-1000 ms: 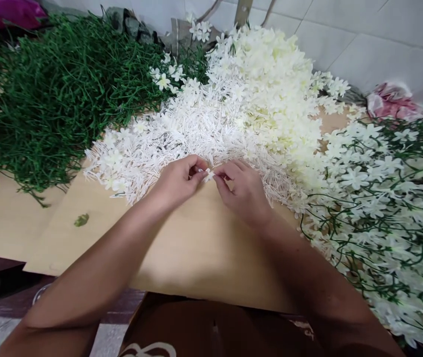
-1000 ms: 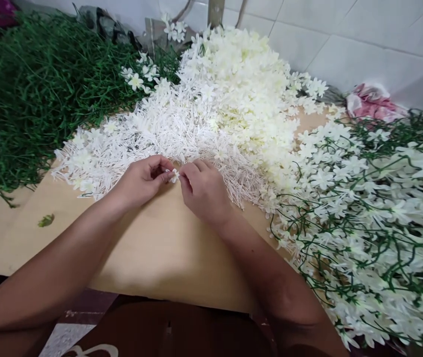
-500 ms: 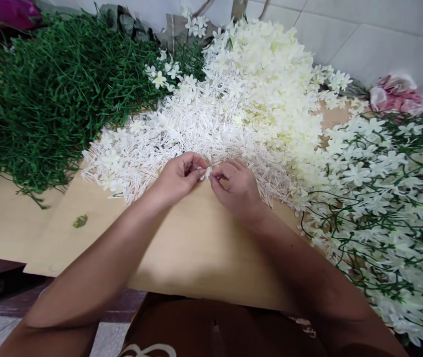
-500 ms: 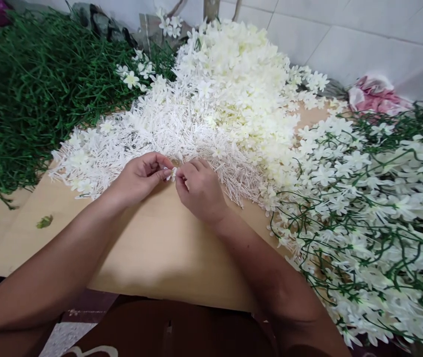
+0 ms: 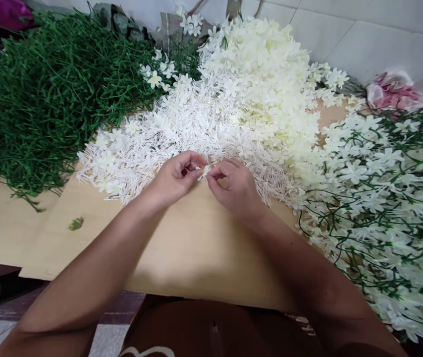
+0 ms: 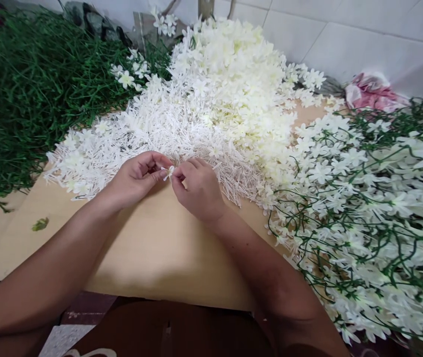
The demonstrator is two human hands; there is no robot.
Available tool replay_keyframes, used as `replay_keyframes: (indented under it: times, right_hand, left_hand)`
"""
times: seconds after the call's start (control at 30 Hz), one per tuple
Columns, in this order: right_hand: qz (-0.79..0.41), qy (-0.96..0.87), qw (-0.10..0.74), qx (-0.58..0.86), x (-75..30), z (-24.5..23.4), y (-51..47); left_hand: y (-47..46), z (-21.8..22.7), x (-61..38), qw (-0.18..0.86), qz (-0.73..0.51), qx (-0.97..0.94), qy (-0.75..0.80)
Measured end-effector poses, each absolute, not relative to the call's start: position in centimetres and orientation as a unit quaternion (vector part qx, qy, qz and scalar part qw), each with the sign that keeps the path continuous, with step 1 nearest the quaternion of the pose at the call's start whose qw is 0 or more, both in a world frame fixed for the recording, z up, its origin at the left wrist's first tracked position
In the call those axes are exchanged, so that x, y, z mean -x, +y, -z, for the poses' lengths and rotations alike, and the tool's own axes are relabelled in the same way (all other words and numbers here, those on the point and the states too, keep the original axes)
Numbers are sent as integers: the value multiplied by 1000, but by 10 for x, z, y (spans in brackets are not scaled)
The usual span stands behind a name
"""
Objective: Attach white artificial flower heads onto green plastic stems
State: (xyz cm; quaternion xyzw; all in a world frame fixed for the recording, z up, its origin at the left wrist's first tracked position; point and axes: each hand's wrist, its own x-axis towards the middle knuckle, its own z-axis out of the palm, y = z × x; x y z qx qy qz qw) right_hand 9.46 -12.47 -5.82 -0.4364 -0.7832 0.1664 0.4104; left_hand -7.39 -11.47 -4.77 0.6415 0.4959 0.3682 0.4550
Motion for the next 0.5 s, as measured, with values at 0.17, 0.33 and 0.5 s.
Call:
replay_keyframes:
  times: [0.17,0.33,0.5]
  right_hand:
    - [-244,-746,416,460,-95,57,-124]
    - [-384,-660,450,462,-98,58,-120]
    - [-526,-543,478,447,-102,55,-119]
  left_hand:
    - [-117,44,73,468,-385,-645,466]
    - [-118,39,74,503,-439,-596,446]
    - [-118,38,73,512,-460,-551,472]
